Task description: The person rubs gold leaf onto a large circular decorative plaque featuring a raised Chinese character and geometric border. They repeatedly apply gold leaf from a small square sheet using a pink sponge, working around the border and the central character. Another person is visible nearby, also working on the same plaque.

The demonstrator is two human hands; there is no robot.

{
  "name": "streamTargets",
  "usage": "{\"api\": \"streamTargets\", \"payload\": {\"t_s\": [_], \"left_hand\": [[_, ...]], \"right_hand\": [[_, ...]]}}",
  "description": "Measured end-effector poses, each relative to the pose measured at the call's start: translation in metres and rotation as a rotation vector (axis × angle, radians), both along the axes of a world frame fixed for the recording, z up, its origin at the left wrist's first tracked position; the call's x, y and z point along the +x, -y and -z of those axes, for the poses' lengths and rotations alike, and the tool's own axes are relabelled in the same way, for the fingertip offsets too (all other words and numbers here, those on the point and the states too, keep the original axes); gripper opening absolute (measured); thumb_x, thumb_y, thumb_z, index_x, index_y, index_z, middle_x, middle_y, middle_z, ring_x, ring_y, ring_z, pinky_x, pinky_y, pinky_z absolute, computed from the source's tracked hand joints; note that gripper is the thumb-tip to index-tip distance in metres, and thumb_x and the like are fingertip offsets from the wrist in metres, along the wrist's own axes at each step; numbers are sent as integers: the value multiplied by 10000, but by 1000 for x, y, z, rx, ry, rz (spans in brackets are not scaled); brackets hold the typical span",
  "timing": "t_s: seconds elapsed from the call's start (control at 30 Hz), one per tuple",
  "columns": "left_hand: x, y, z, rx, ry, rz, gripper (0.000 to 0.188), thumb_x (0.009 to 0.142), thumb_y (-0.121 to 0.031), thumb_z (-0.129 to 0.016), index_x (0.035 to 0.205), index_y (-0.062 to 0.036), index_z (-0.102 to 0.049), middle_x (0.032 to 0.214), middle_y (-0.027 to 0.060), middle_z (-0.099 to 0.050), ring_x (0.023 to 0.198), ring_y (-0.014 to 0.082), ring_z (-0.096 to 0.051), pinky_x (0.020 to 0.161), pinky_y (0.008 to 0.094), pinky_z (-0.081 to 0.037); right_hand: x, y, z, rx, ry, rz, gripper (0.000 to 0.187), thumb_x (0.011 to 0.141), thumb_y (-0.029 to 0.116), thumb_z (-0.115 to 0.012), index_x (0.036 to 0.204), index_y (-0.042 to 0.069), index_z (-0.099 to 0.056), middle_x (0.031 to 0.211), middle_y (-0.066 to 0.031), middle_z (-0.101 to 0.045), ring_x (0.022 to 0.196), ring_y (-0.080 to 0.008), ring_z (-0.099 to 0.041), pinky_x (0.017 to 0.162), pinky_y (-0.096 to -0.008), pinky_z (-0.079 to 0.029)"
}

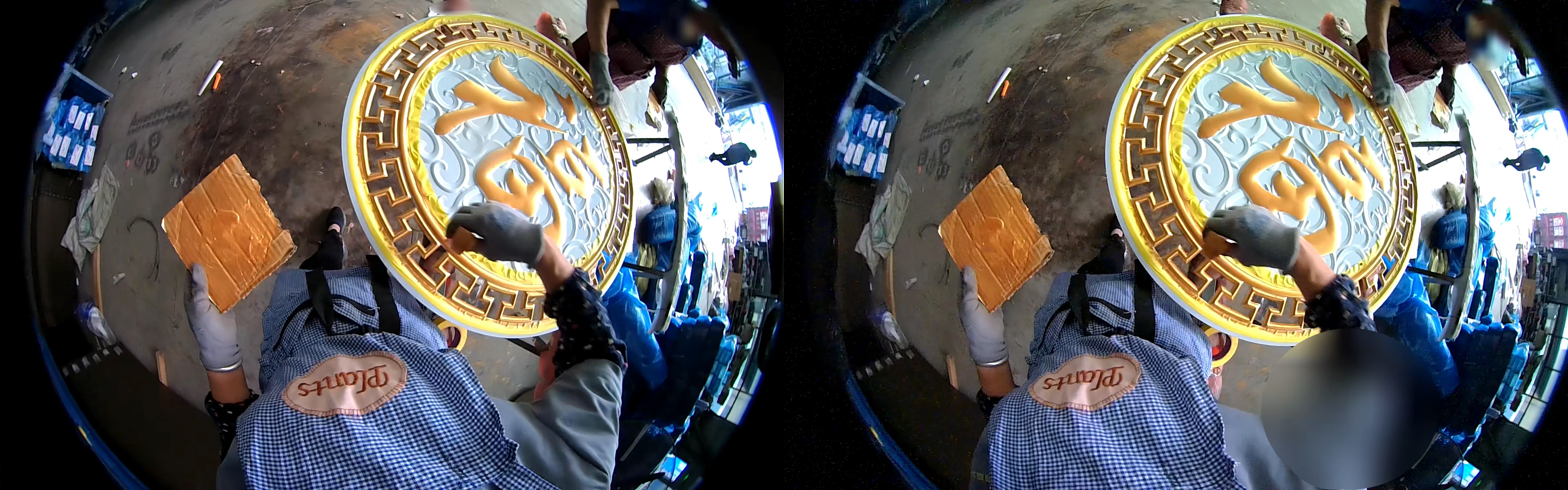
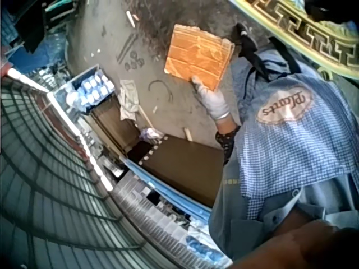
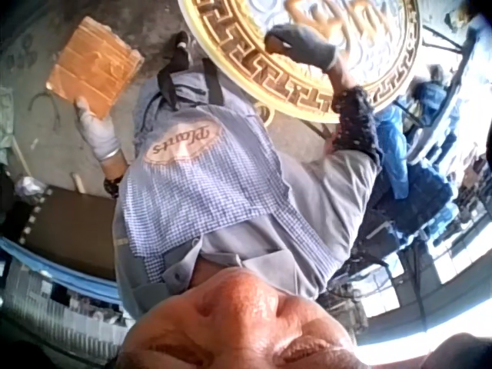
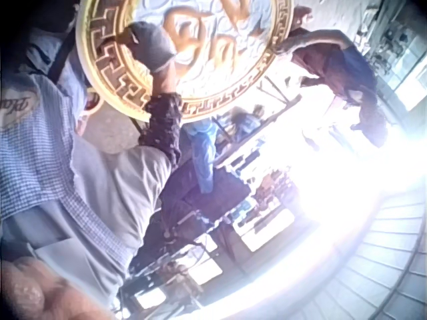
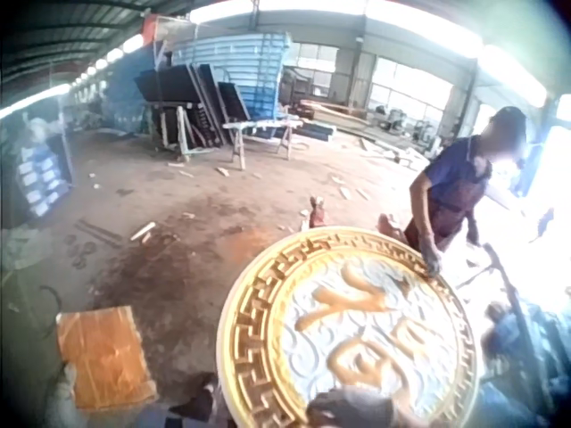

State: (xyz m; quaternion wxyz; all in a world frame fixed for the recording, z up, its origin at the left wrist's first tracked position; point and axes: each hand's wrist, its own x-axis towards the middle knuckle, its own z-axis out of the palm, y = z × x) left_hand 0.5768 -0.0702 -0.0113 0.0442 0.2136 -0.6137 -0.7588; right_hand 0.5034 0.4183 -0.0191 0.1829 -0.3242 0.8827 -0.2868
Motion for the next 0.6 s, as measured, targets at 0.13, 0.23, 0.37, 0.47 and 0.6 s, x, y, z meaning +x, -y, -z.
{"api": "streamTargets", "payload": {"t_s": [0.13, 0.23, 0.37, 0.47, 0.6], "left_hand": [[2, 6, 5, -176, -27, 26, 457, 1110, -170, -456, 1518, 29, -401, 1504, 148, -497, 1341, 222, -512, 1127, 352, -418], [-1, -1, -2, 7, 3, -22, 519, 1110, -267, -463, 1530, 28, -383, 1507, 137, -494, 1347, 227, -513, 1128, 363, -420], [-3, 0, 0, 95, 10, -17, 631, 1098, -402, -472, 1548, 24, -352, 1522, 129, -477, 1371, 230, -496, 1127, 374, -423], [-5, 0, 2, 50, 26, 20, 667, 1093, -440, -472, 1557, 19, -336, 1530, 128, -467, 1383, 230, -485, 1126, 377, -425], [-9, -6, -7, 17, 47, 19, 656, 1097, -431, -465, 1560, 15, -331, 1532, 128, -462, 1379, 234, -490, 1123, 375, -427]], "right_hand": [[-2, 10, 14, -29, 15, -48, 253, 817, 101, -708, 1067, 72, -677, 982, -144, -679, 941, -401, -657, 798, -482, -532], [15, -5, 16, 42, 120, -100, 273, 776, 123, -734, 1048, 125, -711, 936, -117, -700, 907, -372, -673, 783, -461, -533], [48, -32, 5, 426, 312, -143, 267, 742, 199, -769, 1002, 164, -719, 898, -99, -719, 867, -355, -692, 745, -448, -536], [43, -35, -3, 360, 291, -110, 308, 742, 232, -787, 1006, 100, -698, 917, -149, -724, 887, -390, -690, 746, -459, -541], [26, -5, 2, 109, 185, -10, 347, 717, 155, -787, 1031, 49, -684, 961, -176, -711, 929, -400, -682, 792, -473, -545]]}}
